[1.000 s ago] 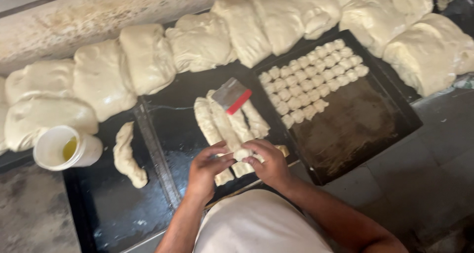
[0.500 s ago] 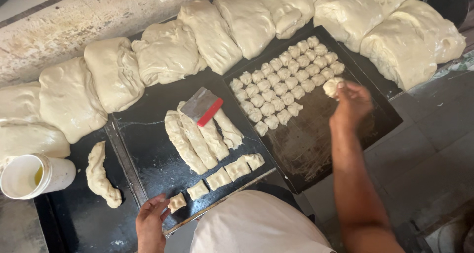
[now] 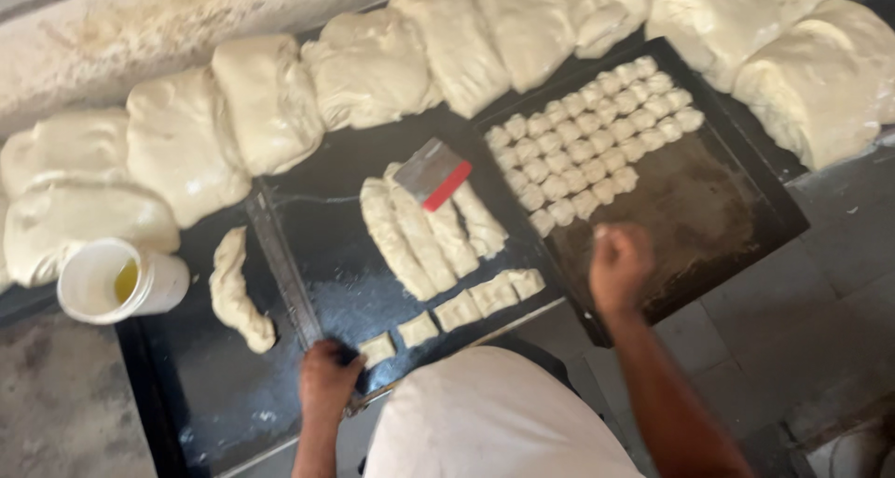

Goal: The person uses a scraper to cut dough into small pieces, rolls each piece into a ball by hand, and places the balls onto metal trays.

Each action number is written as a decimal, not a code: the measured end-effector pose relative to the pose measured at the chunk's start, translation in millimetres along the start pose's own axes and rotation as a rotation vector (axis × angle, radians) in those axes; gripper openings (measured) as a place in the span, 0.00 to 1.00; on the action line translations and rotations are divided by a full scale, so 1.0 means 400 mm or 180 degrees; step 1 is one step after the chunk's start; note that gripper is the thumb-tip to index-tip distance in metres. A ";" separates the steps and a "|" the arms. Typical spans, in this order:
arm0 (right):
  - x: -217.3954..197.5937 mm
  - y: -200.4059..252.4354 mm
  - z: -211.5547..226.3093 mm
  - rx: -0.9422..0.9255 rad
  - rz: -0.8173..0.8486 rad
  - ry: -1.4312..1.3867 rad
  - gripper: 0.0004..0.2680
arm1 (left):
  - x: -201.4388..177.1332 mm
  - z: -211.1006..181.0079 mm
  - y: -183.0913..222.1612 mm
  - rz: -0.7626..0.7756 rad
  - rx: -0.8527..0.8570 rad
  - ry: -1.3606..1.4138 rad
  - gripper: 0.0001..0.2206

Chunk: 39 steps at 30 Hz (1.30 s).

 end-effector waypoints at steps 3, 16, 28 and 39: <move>0.064 0.041 0.201 -0.0581 0.0348 -0.0627 0.03 | -0.004 -0.042 0.004 0.0830 0.0286 -0.0452 0.13; 0.173 0.003 0.302 -0.1192 0.1698 -0.0319 0.11 | -0.120 -0.204 0.047 0.1493 0.0572 0.0797 0.11; 0.204 -0.039 0.224 -0.1467 0.2265 -0.0605 0.12 | -0.055 -0.377 0.096 0.1378 0.0684 0.3829 0.20; 0.178 -0.060 0.310 -0.0089 0.3041 -0.0788 0.05 | 0.001 -0.393 0.035 0.0841 0.0660 0.3283 0.14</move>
Point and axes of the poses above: each hand's wrist, its own y-axis away from the middle knuckle, its own x-axis out of the palm, z = x × y, the point moved 1 cm from there along -y, towards the middle knuckle, and after that the axes turned 10 degrees about z, right-handed, at the moved point
